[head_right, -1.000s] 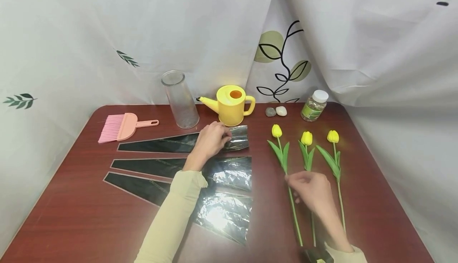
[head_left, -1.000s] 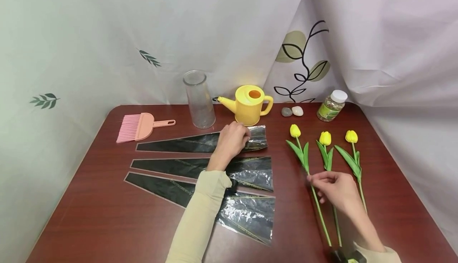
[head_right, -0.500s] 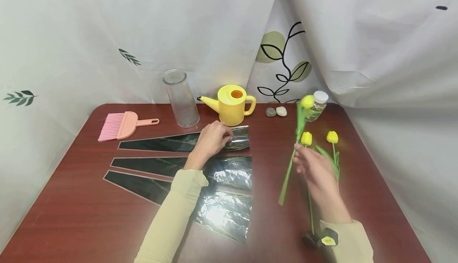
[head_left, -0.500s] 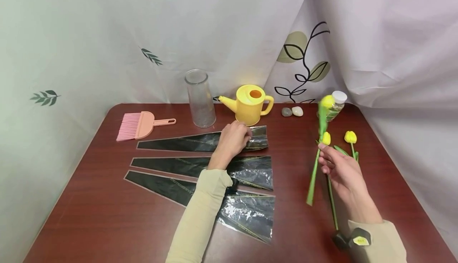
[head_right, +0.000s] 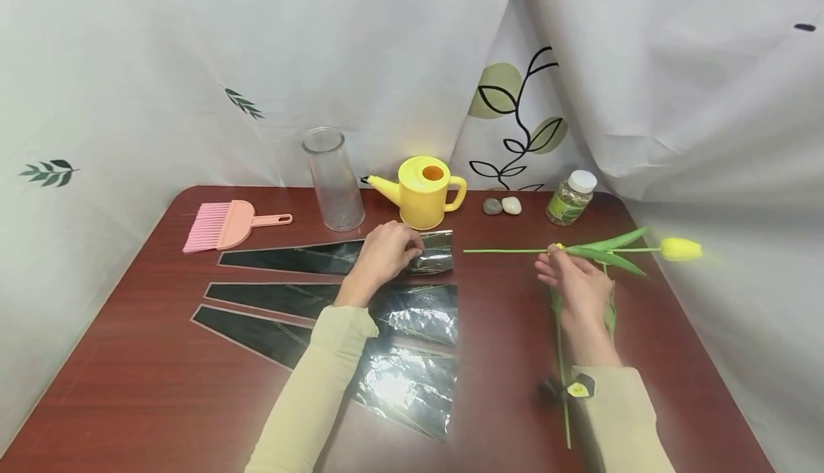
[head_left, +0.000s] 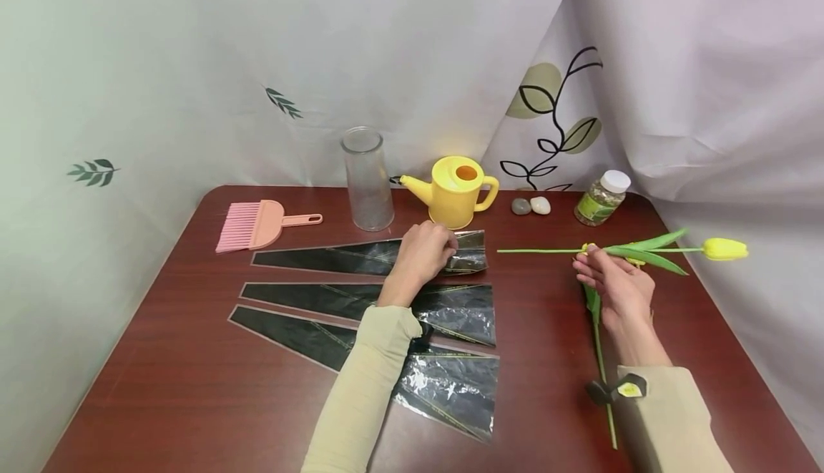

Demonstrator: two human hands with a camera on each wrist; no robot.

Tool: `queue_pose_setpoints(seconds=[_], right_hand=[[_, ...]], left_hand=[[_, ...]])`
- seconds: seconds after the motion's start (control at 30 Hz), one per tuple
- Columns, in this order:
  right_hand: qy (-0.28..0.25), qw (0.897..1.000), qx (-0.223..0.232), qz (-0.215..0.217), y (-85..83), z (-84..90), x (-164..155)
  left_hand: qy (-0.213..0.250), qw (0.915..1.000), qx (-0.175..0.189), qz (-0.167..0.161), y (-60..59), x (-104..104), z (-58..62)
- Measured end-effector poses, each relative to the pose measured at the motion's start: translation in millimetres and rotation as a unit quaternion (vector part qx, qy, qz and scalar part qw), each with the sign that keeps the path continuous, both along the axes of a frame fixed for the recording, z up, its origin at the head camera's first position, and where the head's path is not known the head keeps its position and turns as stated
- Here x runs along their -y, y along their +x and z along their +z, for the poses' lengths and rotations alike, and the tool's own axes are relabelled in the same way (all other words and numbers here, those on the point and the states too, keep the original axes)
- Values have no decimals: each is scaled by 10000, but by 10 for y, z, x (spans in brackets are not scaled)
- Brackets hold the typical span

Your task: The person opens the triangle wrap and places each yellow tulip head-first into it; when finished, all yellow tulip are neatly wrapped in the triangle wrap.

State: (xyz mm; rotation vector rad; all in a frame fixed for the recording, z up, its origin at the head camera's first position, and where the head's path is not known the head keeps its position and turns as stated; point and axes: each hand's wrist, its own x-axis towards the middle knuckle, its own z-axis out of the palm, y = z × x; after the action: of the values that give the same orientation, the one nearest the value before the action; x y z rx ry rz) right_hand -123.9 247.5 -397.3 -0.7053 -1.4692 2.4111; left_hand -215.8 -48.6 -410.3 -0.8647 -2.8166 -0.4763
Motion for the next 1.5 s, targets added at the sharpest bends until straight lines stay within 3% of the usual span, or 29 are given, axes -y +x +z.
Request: queue_pose_setpoints(seconds=[0.27,0.43,0.57,0.87,1.03,1.13,1.2,1.23,1.27,1.3,1.33,1.4,1.43,1.5], right_hand=[[262,9976,585,277,-233,-177,435],[766,9885,1164,589,-350,-301,841],[731,9835,1360,942,-416,-349,1073],[752,9700,1804,1446,-470,-371,1231],[1023,9682,1544,1680,-344,-341,1080],[1540,9702,937,1621,-285,-275,864],[2221,9615,445,1558,-285,-213,676],[2707,9502,174,1533,-297,-184,574],[3285,9325,-74,1503,-312,-158,472],[3918,9078,-299,1467,-333,-136,371],[4597,8752,-508,1420,-359,-120,276],[5864,7931,-930,1361,-415,-108,110],[6366,7500,-1148,1381,-447,-112,39],[7020,6771,-1574,1546,-511,-129,-68]], left_hand=[[21,10000,-69,-32,9,4,7],[-52,10000,-44,-43,10,3,13],[-157,9999,-6,13,2,15,17],[-350,9989,236,182,-4,56,7],[-341,9990,248,124,14,66,-11],[-296,9993,214,118,15,66,-22],[-268,9994,204,127,11,67,-26],[-255,9994,197,133,8,66,-27],[-242,9994,187,138,5,66,-28],[-234,9995,184,140,3,67,-27],[-227,9995,182,142,2,67,-27],[-221,9995,180,147,0,67,-26],[-226,9995,182,153,0,67,-27],[-232,9994,201,163,1,66,-30]])
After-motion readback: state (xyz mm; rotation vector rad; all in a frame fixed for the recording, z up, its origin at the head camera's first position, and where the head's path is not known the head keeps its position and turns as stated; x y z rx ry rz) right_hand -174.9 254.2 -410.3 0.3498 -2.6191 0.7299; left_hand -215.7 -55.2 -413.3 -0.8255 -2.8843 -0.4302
